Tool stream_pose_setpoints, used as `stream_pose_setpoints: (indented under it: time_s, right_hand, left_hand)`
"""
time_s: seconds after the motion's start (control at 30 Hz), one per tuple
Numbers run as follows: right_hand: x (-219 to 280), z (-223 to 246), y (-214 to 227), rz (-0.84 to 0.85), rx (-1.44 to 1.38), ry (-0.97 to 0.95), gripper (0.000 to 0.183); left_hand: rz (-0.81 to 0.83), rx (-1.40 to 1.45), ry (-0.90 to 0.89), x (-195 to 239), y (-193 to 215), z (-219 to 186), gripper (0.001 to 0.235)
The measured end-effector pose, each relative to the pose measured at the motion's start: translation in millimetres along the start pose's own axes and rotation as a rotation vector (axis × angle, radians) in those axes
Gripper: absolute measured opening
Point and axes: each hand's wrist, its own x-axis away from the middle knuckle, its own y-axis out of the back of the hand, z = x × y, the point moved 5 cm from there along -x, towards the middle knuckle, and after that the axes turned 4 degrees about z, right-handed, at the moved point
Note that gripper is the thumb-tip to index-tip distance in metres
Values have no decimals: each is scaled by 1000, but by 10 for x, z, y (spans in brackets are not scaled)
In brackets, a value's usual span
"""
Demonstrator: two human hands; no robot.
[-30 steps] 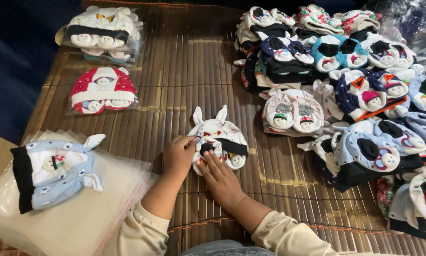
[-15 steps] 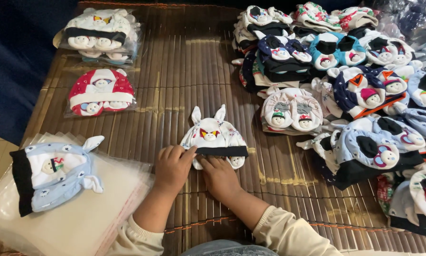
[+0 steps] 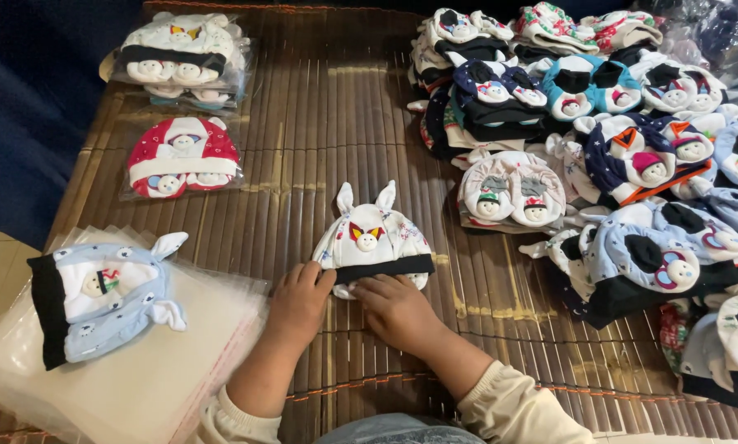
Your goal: Packaging sets of baby hats and booties into clear plastic bags
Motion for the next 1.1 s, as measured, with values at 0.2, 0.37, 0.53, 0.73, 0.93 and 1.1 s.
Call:
stream_pose_setpoints:
  time_s: [0.2,0.37,0.53,0.73,0.93,1.1]
  right_hand:
    - [85,-492,449,-136,131,-151,27]
    - [223,-840,375,62,187,-224,45]
    - [270,-922,347,31,149,-145,35]
    - [317,-937,315,33,209,-89,15]
    - [236,-1202,356,108,-135,-397,7]
    - [7,-1469,197,76,-300,-698,17]
  left_hand:
    - [-65,-132,7,-2,-42,22,17]
    - [-106,-153,-38,-80,-32,-71,12]
    - [-126,-175,-36,-59,-87,-37,15]
    - [49,-136,19,-95,-48,-79,15]
    - [305,219,282,-383,-43,79,16]
    - [-64,77,439,-577,-449,327,22]
